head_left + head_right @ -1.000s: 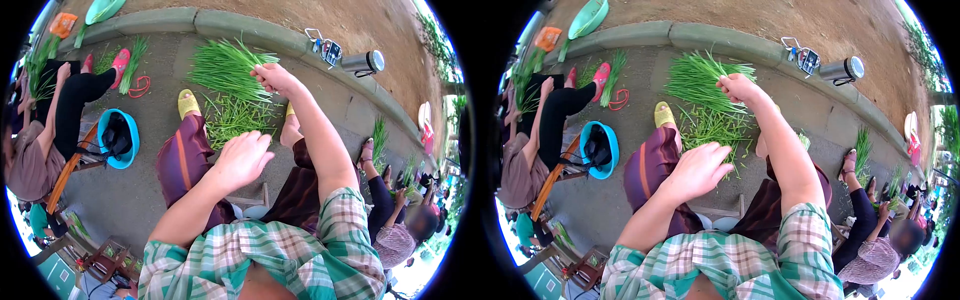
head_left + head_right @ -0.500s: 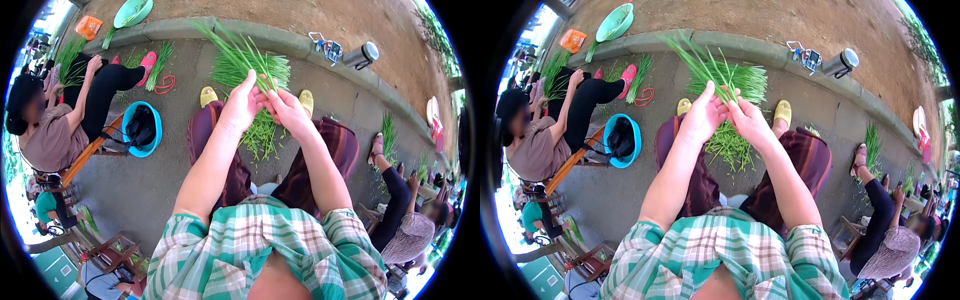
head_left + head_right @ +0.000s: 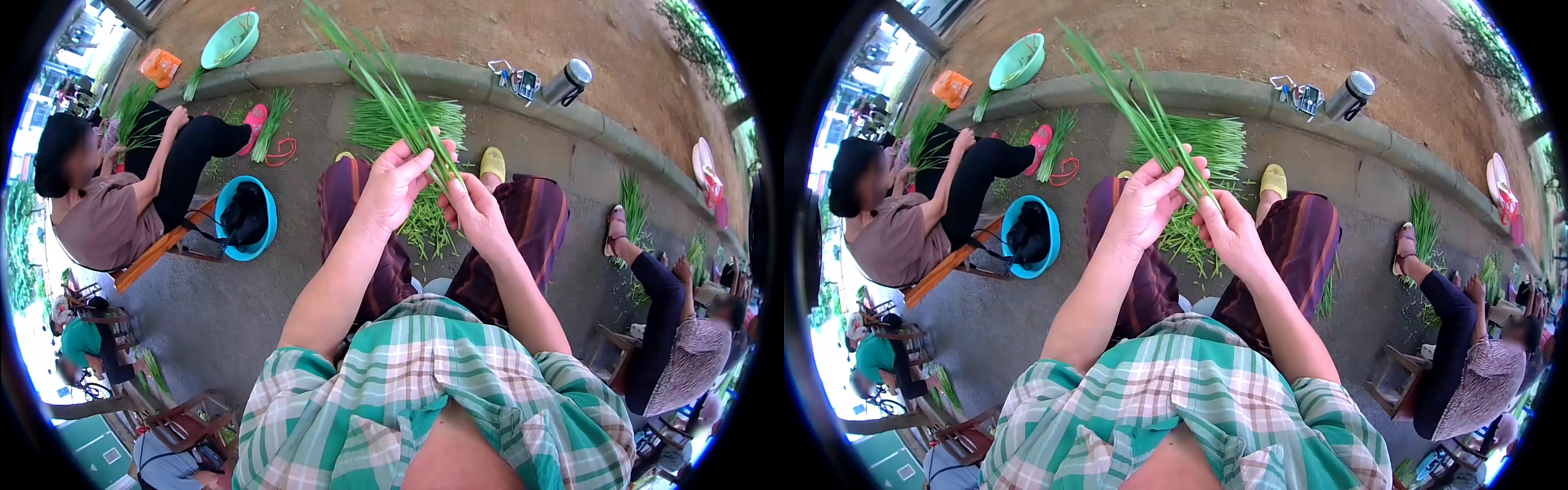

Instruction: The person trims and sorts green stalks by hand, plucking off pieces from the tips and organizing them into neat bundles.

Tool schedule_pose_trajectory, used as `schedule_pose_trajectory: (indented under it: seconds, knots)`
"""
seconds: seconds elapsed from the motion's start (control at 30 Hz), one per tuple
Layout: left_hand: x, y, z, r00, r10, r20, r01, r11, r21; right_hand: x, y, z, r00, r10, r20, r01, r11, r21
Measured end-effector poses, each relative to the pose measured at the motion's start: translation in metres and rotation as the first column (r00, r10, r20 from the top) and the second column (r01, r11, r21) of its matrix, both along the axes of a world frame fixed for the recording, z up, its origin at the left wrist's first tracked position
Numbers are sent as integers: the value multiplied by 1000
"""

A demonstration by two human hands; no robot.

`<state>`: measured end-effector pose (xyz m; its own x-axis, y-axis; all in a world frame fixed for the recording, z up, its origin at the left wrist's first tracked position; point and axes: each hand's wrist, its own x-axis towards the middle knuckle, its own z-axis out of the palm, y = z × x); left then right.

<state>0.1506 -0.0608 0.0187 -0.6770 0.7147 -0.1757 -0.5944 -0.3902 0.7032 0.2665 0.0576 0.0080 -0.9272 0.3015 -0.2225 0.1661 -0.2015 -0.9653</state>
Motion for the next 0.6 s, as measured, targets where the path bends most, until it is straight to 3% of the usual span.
schedule_pose_trajectory:
  seconds: [0.33,0.4,0.47,0.53,0.6]
  knots:
    - [45,-26,17,998,0,-59,5,996,85,33,-29,12,997,64,-40,-58,989,138]
    - [51,-32,17,1000,-7,-28,9,999,50,38,-36,16,993,87,-84,-47,917,397]
    - [56,-37,13,1000,1,-18,0,997,73,40,-40,14,994,90,-55,-57,895,442]
    - [58,-42,11,999,1,-54,3,998,59,43,-43,8,996,80,-41,-34,756,653]
    - [60,-42,10,997,34,-66,-31,999,43,45,-49,7,996,84,-10,-53,715,697]
